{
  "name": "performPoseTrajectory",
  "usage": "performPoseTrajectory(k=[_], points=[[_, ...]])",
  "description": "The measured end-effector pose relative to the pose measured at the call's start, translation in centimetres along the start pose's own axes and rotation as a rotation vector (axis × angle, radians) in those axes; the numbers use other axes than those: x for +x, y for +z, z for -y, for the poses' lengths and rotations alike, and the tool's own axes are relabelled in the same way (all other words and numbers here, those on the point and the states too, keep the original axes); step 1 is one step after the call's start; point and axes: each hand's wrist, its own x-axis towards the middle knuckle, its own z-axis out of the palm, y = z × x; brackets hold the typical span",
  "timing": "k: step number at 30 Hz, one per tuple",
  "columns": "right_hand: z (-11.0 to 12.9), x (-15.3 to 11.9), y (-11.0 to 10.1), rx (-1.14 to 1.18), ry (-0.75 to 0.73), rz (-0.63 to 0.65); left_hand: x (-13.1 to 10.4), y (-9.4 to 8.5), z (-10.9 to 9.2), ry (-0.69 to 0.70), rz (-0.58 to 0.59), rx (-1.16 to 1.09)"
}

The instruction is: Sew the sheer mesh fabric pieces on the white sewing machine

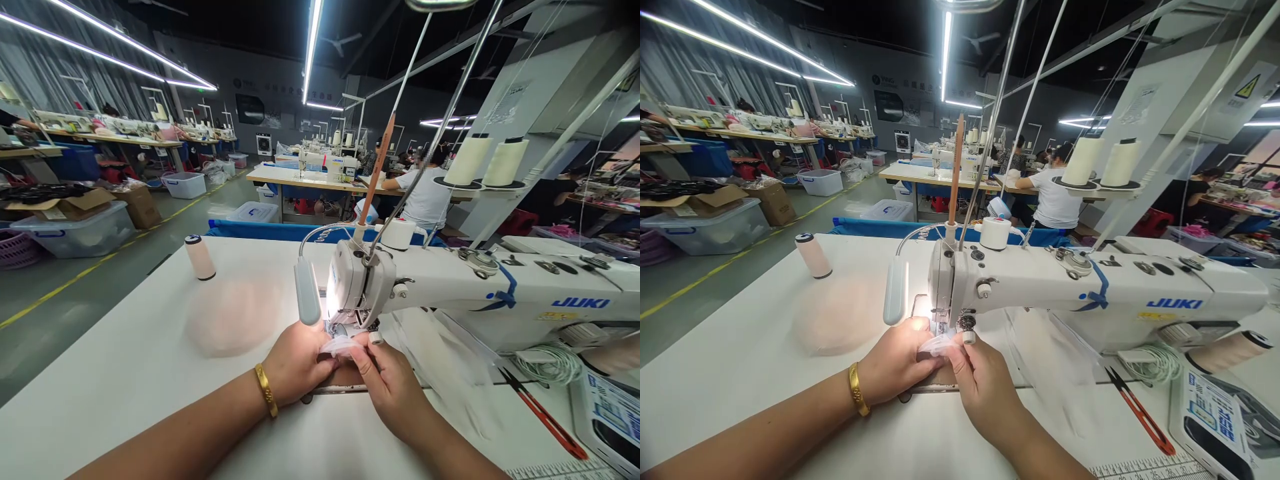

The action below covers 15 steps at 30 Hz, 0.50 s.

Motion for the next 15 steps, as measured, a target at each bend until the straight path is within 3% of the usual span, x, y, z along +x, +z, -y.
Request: performPoseTrajectory(k=[7, 12, 15], points=[[-0.15, 0.03, 0.25, 0.040, 0.054, -0.048, -0.01, 0.82, 0.11, -0.005, -0.041, 0.010], [-0.40, 0.20, 0.23, 0.109, 0.119, -0.026, 0.05, 0.27, -0.20, 0.012, -0.031, -0.024], [-0.42, 0.19, 0.05, 0.053, 0.081, -0.017, 0.00, -0.03, -0.20, 0.035, -0.013, -0.037]])
